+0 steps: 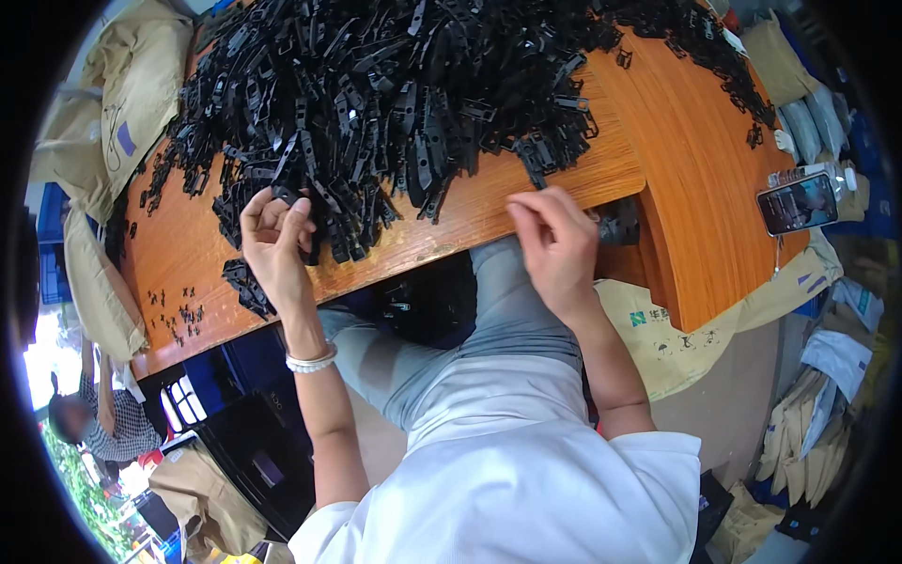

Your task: The person is manually assembling small black plastic components by joining multiple parts together at a workbench.

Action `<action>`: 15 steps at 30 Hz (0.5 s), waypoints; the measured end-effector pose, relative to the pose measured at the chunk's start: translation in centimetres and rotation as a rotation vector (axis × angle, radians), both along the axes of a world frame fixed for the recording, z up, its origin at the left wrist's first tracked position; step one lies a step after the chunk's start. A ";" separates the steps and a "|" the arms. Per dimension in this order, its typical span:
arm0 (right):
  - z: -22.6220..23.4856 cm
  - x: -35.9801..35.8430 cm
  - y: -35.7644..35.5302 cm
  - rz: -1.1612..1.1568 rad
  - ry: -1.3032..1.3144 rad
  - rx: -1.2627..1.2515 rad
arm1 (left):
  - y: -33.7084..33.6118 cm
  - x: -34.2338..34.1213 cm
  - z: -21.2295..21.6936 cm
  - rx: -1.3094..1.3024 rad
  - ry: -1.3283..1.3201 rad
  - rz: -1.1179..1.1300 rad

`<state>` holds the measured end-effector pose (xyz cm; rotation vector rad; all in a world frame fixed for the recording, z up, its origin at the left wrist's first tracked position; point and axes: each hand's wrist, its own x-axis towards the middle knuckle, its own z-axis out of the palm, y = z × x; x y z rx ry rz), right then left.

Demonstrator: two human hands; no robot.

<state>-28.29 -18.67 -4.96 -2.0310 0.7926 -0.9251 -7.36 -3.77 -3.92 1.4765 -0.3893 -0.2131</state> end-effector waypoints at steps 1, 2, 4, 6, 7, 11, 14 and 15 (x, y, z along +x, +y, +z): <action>0.2 1.1 0.4 0.097 -0.039 -0.013 | 0.3 -0.1 -0.2 0.002 0.025 -0.041; 0.1 2.5 0.7 0.186 -0.064 -0.102 | 0.4 -0.6 -0.3 -0.023 0.016 -0.043; 0.3 5.7 1.4 0.271 -0.121 -0.277 | 0.6 -1.3 -0.5 0.031 0.056 -0.087; 0.5 9.3 1.4 0.342 -0.116 -0.443 | 1.0 -1.8 -0.8 0.011 0.066 -0.083; 0.4 11.3 1.2 0.354 -0.092 -0.561 | 1.2 -2.0 -0.9 0.010 0.100 -0.090; -0.5 15.9 -0.3 0.418 0.121 -0.770 | 2.1 -2.4 -0.8 -0.059 0.224 -0.118; -0.6 15.7 -0.9 0.440 0.088 -0.809 | 3.1 -2.5 -1.3 -0.073 0.187 -0.132; 0.1 14.8 -0.5 0.501 0.007 -0.664 | 3.5 -2.5 -1.3 -0.129 0.203 -0.176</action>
